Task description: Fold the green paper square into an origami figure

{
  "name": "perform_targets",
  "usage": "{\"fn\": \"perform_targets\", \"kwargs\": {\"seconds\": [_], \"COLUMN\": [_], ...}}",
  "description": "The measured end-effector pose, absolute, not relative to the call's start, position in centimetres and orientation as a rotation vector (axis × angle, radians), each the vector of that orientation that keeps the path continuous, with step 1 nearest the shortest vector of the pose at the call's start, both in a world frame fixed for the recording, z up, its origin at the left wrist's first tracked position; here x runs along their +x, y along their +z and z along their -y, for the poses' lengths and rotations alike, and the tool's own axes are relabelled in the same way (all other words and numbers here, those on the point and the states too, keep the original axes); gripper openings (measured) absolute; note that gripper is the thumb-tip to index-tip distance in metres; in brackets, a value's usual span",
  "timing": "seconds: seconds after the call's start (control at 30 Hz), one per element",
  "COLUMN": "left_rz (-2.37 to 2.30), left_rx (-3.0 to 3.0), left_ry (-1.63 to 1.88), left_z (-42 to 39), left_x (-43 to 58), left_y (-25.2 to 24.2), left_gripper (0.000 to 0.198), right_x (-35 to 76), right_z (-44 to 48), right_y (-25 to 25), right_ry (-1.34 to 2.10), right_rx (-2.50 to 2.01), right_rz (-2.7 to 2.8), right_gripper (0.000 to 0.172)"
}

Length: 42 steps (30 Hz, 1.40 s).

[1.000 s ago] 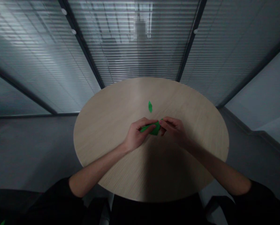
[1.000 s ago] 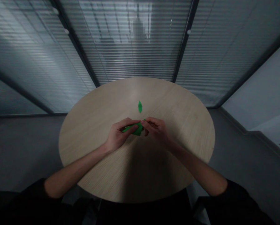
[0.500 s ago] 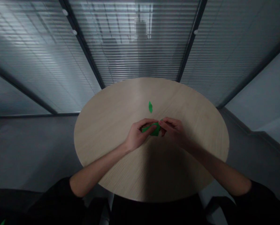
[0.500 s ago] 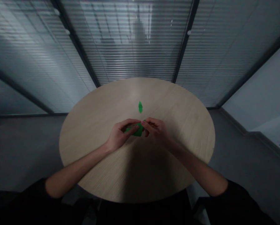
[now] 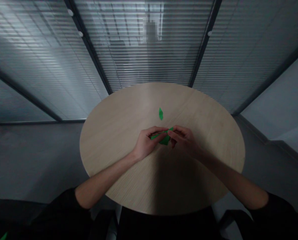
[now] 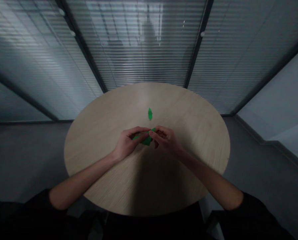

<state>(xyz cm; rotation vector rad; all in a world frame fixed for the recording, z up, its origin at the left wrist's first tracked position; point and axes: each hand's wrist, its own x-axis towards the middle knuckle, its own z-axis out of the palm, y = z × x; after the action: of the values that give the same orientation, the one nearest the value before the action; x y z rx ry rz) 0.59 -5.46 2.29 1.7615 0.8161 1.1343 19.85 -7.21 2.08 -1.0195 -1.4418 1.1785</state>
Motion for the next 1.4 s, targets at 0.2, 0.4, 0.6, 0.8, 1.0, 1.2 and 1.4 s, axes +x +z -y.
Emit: {"fn": "perform_targets", "kwargs": {"seconds": [0.2,0.4,0.6,0.8,1.0,1.2,1.4], "left_rz": [-0.810,-0.814,-0.781,-0.774,-0.802,-0.819,-0.820], "left_rx": [1.744,1.654,1.613,1.556,1.542,1.600,1.577], "left_ry": [1.146,1.125,1.076,1.084,1.121,1.178,1.184], "left_z": [5.6,5.6,5.5,5.5,5.2,5.1,5.1], "left_x": [0.7,0.7,0.8,0.9,0.9,0.7,0.7], "left_y": [2.1,2.1,2.2,2.2,2.2,2.1,1.9], "left_gripper": [0.023,0.025,0.028,0.029,0.029,0.025,0.025], "right_x": [20.0,20.1,20.2,20.2,19.9,19.7,19.8], "right_z": [7.2,7.2,7.3,7.2,7.2,7.5,7.3], "right_y": [1.8,1.8,2.1,2.0,1.6,0.7,0.5], "right_ry": [1.128,1.095,1.094,1.112,1.311,1.347,1.365], "right_rx": [-1.031,-1.024,-1.051,-1.045,-0.982,-1.019,-0.961], "right_rz": [1.421,1.423,1.455,1.443,1.452,1.589,1.584], "right_gripper": [0.038,0.035,0.039,0.041,0.043,0.046,0.044]}}
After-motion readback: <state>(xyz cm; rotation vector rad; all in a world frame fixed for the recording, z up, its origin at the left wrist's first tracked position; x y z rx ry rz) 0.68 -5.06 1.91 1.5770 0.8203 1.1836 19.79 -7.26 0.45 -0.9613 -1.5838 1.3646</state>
